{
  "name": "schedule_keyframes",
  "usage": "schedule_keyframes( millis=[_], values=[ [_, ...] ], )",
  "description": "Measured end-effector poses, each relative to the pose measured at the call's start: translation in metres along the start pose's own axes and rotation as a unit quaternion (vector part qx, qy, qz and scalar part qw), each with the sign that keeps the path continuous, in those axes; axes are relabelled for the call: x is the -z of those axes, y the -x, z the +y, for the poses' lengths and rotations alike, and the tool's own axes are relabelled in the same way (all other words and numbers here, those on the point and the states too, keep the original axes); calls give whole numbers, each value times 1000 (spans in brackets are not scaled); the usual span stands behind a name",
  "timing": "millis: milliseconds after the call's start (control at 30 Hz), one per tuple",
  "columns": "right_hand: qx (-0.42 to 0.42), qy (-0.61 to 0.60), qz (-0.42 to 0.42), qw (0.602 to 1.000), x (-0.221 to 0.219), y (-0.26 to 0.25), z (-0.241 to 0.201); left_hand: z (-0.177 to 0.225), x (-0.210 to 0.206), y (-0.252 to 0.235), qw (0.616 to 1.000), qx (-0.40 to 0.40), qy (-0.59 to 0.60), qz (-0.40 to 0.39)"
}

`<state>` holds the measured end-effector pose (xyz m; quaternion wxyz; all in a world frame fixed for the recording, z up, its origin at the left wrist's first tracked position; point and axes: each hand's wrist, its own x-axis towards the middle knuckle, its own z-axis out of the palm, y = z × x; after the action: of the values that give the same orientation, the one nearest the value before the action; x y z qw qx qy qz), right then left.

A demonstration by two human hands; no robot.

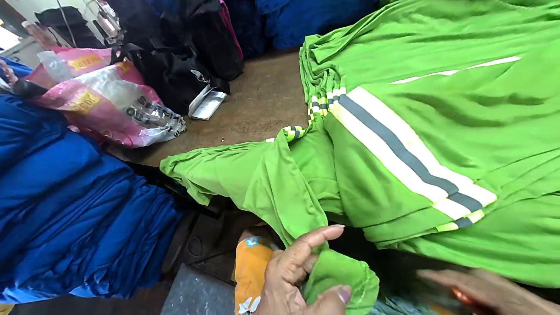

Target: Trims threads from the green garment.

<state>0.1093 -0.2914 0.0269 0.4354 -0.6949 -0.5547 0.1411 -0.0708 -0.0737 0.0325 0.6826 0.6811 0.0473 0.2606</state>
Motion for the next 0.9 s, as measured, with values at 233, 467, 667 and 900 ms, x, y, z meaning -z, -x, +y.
schedule_keyframes(
  millis=[233, 467, 667, 900],
  values=[
    [25, 162, 42, 986, -11, 4, -12, 3, -10, -1, 1000, -1, -26, 16],
    [40, 172, 56, 983, -20, -3, -19, 4, -13, 0, 999, -17, -45, 23],
    [39, 184, 50, 981, -18, -4, -18, 1, -12, 2, 998, -18, -46, 43],
    [44, 184, 61, 980, -23, -6, -18, -1, -17, 2, 997, -20, -59, 53]
  ],
)
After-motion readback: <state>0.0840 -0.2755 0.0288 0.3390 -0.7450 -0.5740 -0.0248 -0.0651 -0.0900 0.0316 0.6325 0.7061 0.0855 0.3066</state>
